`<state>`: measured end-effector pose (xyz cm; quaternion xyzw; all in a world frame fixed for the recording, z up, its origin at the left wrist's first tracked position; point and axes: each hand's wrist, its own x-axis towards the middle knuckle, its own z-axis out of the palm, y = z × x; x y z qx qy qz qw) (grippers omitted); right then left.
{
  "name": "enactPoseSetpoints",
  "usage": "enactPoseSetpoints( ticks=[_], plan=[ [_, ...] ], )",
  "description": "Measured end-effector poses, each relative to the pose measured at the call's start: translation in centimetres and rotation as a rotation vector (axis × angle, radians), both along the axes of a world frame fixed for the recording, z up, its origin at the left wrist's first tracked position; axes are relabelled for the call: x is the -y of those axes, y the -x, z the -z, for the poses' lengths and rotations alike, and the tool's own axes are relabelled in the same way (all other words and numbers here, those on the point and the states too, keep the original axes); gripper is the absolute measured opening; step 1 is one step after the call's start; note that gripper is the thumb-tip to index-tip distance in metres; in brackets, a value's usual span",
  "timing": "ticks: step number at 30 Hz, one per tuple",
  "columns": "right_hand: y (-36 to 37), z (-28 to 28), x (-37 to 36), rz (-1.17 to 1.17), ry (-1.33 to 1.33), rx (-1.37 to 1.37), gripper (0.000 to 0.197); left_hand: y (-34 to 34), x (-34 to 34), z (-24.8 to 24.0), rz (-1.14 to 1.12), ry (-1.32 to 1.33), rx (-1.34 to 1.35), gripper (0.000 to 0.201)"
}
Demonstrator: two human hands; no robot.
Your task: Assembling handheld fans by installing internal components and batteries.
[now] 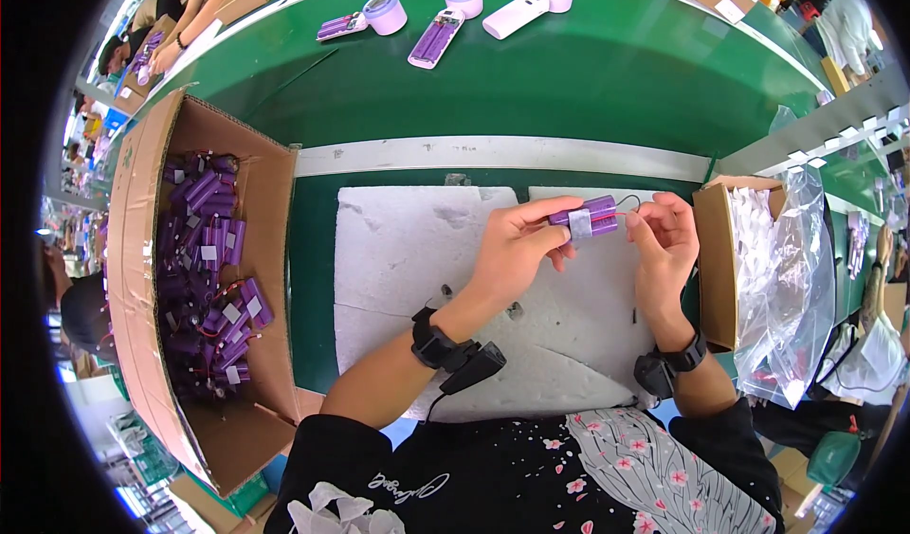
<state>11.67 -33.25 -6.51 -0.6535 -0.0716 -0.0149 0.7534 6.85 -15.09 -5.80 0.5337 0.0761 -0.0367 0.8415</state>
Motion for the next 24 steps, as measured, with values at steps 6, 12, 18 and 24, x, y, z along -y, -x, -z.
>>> enactPoseSetpoints(
  ticks=[6,12,18,24],
  plan=[
    [-0.05,-0.06,0.06,-0.019,-0.002,-0.031,0.032,0.02,-0.22,0.13,0.006,-0.012,0.012,0.036],
    [0.07,-0.28,-0.10,-0.044,-0.014,-0.075,0.034,0.00,-0.35,0.22,0.051,-0.076,0.024,0.035],
    [0.19,-0.34,-0.04,-0.082,-0.007,-0.077,0.036,0.03,-0.29,0.36,0.068,-0.103,0.016,0.036],
    [0.05,-0.16,-0.10,-0.068,-0.034,-0.038,0.035,-0.02,-0.19,0.17,0.038,-0.041,0.029,0.035]
  ],
)
